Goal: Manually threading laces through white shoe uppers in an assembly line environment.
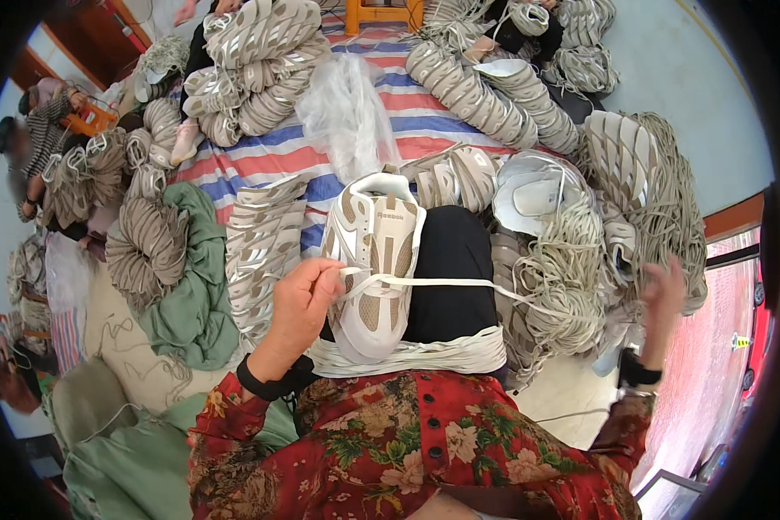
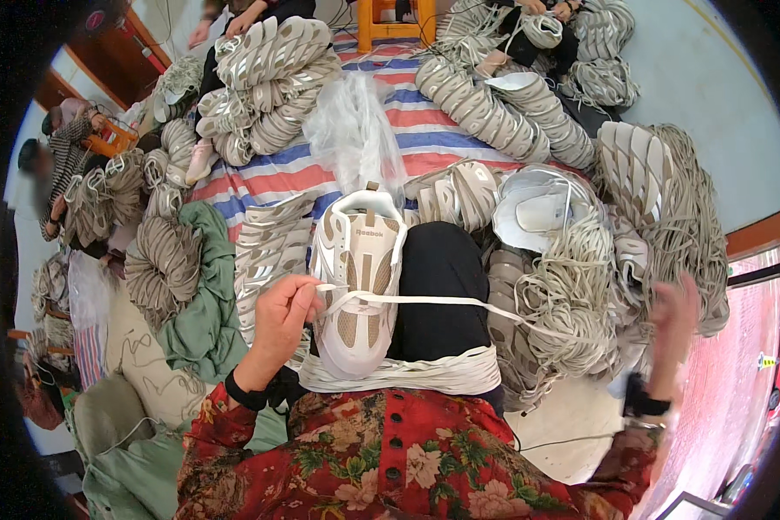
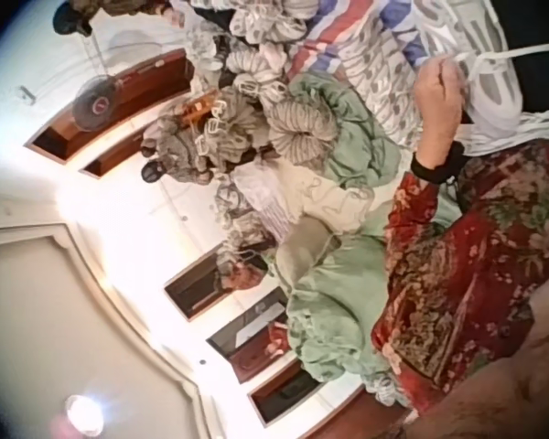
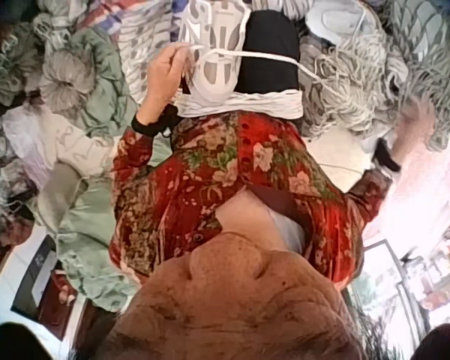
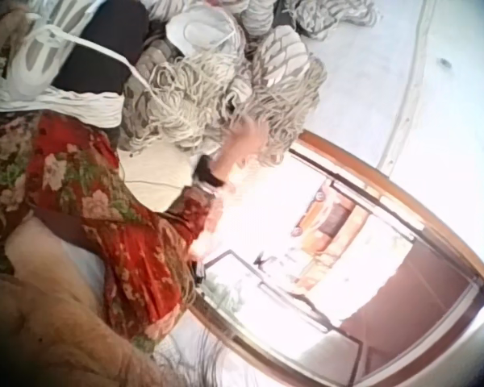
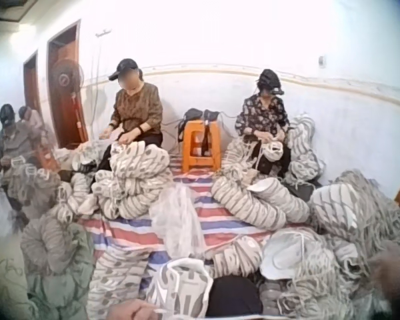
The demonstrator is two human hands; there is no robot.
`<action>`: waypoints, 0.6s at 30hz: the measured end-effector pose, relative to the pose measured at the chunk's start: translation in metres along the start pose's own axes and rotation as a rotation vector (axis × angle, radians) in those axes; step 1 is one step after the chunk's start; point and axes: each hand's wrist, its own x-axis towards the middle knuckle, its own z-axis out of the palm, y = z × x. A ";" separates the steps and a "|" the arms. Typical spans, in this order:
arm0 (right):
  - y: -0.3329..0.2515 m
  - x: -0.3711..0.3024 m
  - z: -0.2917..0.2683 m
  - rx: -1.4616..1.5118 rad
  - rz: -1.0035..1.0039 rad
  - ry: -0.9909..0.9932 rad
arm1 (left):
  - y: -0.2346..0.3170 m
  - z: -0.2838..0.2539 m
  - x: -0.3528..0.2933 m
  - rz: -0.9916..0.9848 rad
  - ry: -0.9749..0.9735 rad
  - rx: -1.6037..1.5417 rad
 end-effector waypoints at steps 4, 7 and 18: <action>-0.085 -0.071 0.210 0.313 0.220 -0.595 | -0.001 -0.003 -0.004 0.022 -0.059 0.246; -0.094 -0.109 0.284 0.124 -0.289 -0.755 | -0.014 -0.007 -0.010 -0.084 -0.083 0.147; -0.097 -0.137 0.307 -0.092 -0.279 -0.849 | -0.012 -0.002 0.000 -0.276 -0.145 -0.092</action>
